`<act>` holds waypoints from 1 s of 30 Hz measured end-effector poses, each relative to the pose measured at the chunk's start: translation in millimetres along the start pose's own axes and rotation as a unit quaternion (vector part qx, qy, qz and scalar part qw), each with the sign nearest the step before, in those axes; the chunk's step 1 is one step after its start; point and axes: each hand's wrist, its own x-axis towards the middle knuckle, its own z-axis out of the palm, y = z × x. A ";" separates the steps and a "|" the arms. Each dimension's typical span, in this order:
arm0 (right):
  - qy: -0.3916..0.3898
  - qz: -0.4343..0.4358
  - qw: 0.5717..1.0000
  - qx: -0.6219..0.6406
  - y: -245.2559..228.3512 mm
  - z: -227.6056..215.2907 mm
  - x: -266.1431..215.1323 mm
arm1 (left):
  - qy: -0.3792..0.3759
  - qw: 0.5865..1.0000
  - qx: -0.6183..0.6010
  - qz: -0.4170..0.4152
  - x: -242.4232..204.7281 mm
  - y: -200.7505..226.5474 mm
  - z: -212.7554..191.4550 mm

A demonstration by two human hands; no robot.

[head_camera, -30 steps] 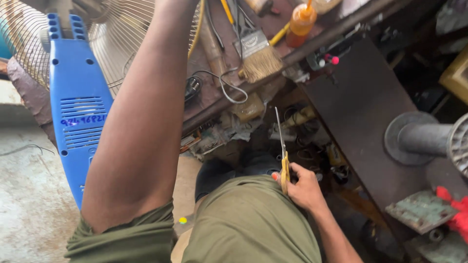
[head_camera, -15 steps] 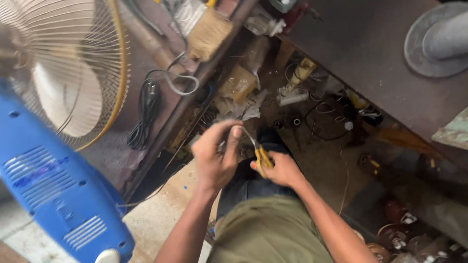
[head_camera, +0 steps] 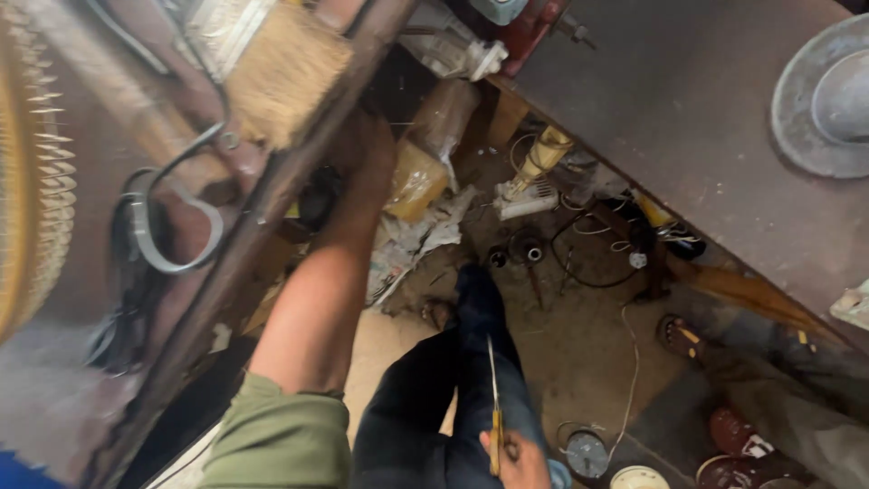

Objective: The person strips insulation from wires using shears, twists the exposed conductors, and connects them to terminals inside the blue fan housing. They repeatedly cut, strip, and twist wires while working on the fan's internal wiring.

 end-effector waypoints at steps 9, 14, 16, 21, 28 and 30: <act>0.027 -0.010 0.996 0.089 42.8 5.6 42.4 | -0.220 0.960 0.164 0.059 21.7 21.5 -12.2; 0.018 0.035 0.994 0.104 37.8 -17.7 37.3 | -0.105 0.988 0.042 0.103 2.4 21.5 -45.1; -0.026 -0.030 0.995 0.095 20.5 -33.1 27.1 | 0.182 0.956 -0.112 0.202 -28.2 14.7 -72.3; -0.236 -0.198 0.944 0.114 -76.4 -78.3 -23.0 | -0.018 0.843 -0.532 -0.077 -167.0 -8.8 -155.0; -0.277 -0.358 0.882 -0.130 -219.4 -108.2 -128.6 | -0.278 0.492 -0.793 -0.227 -292.8 -70.4 -244.4; -0.279 -0.301 0.896 -0.171 -240.5 -98.7 -146.3 | -0.285 0.537 -0.769 -0.196 -305.2 -89.9 -257.6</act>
